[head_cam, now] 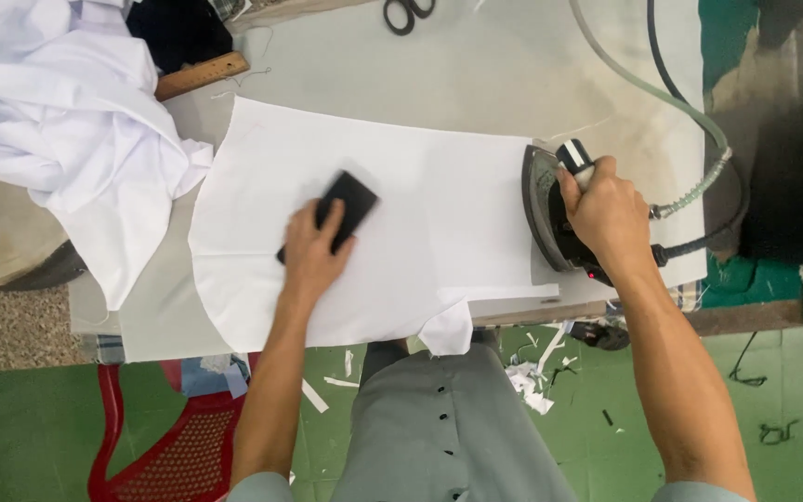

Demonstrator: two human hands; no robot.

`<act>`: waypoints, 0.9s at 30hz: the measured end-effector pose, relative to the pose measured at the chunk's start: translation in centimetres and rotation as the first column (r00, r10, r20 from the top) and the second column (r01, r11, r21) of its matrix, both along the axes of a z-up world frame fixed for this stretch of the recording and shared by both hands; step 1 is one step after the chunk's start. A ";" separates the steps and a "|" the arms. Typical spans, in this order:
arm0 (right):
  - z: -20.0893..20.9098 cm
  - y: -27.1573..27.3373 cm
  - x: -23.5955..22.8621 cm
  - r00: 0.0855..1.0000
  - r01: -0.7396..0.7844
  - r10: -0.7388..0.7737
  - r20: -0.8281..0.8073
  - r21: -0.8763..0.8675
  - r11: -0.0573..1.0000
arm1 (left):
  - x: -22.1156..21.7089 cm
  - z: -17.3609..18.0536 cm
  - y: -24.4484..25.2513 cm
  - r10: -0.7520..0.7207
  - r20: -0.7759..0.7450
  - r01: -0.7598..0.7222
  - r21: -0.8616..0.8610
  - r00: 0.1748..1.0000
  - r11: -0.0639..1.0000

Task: The person irons a white piece of fabric on a table using a steam iron and a black rectangular pressing block. They repeatedly smooth the fabric with their hands and press it with the block while moving the iron over the surface.

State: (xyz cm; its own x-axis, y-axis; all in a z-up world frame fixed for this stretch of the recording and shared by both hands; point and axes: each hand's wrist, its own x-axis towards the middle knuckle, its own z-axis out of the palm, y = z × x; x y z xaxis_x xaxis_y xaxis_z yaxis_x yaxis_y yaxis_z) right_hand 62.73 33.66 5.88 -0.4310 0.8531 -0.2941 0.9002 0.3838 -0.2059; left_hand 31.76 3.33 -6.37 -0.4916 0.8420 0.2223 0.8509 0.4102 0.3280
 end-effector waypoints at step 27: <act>-9.9 27.2 4.0 0.985 -0.137 0.154 -0.076 0.190 0.972 | 6.6 1.5 8.7 0.138 0.015 -0.139 0.134 0.990 0.981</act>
